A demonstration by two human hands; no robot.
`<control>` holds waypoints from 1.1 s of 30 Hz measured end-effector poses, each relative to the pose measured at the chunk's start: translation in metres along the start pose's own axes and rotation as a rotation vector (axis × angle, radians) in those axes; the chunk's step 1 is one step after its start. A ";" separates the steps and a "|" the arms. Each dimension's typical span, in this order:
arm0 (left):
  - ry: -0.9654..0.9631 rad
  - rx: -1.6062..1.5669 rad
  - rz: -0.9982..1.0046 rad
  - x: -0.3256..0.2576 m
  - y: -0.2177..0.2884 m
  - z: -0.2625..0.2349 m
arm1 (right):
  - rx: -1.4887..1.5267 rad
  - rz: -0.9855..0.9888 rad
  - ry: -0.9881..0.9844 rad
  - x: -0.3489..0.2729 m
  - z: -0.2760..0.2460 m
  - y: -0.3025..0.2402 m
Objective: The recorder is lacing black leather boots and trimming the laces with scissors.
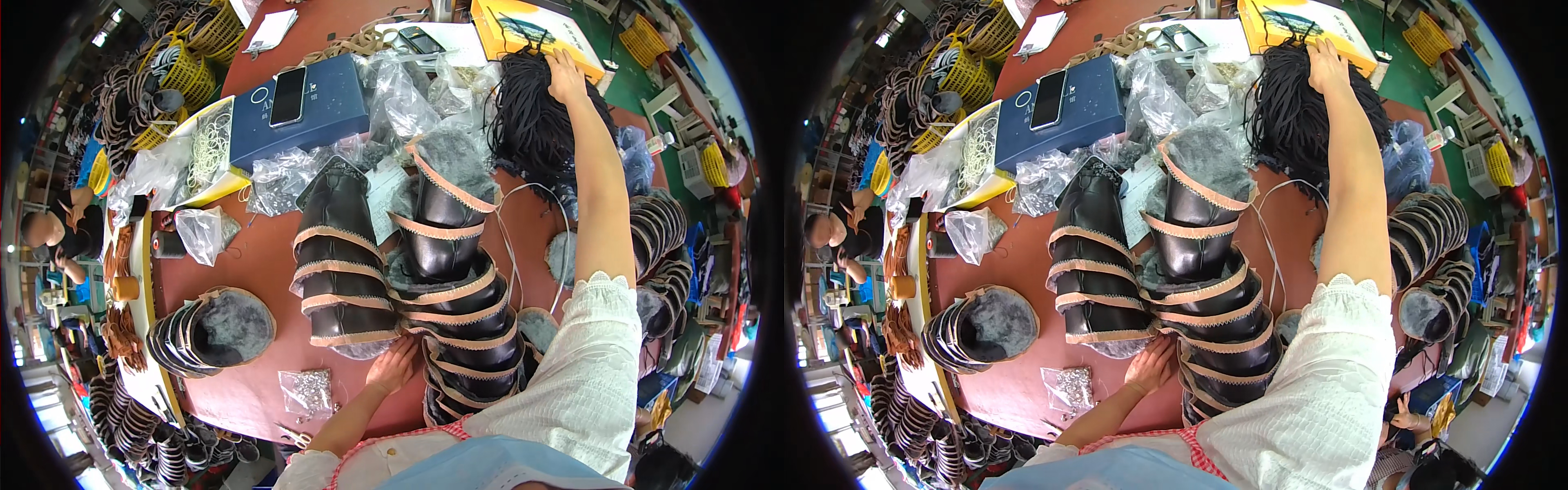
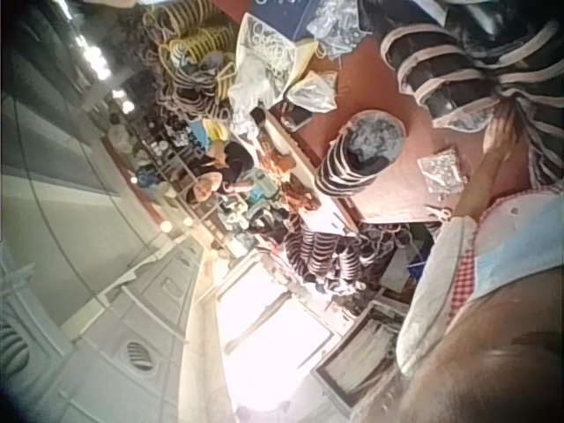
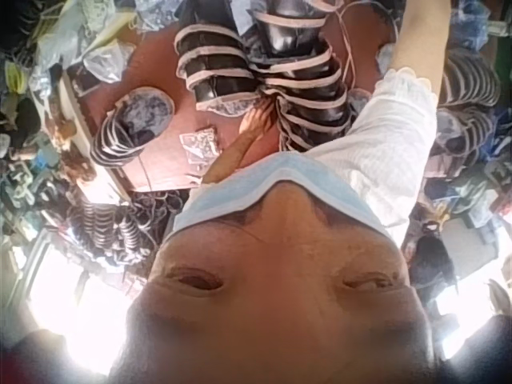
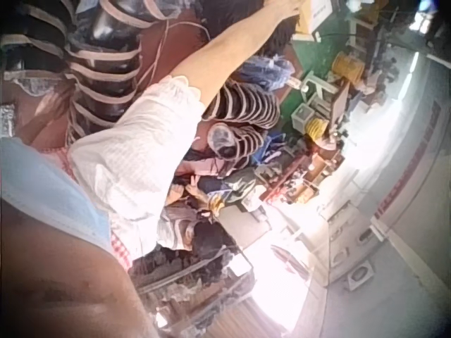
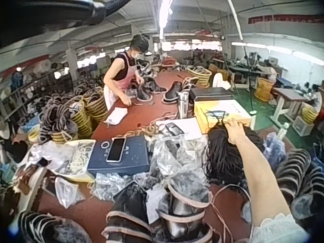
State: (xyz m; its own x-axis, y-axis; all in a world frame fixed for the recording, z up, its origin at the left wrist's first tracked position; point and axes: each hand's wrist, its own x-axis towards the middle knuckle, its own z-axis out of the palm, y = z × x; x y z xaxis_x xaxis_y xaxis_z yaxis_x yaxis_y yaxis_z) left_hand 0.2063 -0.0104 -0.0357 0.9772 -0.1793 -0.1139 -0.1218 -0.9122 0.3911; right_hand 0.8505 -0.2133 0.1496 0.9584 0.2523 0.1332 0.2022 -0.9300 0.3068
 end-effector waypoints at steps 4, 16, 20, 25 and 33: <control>0.004 -0.044 0.008 0.005 0.003 -0.001 | -0.060 0.122 0.038 0.001 0.023 -0.015; 0.033 -0.055 -0.026 0.001 0.003 -0.001 | 0.183 -0.049 0.349 -0.110 -0.046 0.073; 0.135 -0.063 0.018 -0.002 0.003 0.003 | 0.254 0.062 0.527 -0.144 -0.104 0.151; 0.216 -0.050 0.082 -0.003 0.001 0.008 | 0.569 0.205 0.665 -0.199 -0.225 0.200; 0.592 -0.445 -0.341 -0.069 -0.003 -0.047 | 0.859 0.080 0.285 -0.354 -0.374 0.111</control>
State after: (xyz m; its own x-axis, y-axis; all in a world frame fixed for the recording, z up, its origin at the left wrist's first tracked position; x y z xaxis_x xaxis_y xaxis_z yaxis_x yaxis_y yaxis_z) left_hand 0.1479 0.0221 0.0143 0.8932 0.4199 0.1606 0.1579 -0.6276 0.7623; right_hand 0.4583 -0.3059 0.4888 0.9130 0.1290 0.3871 0.3274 -0.7979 -0.5062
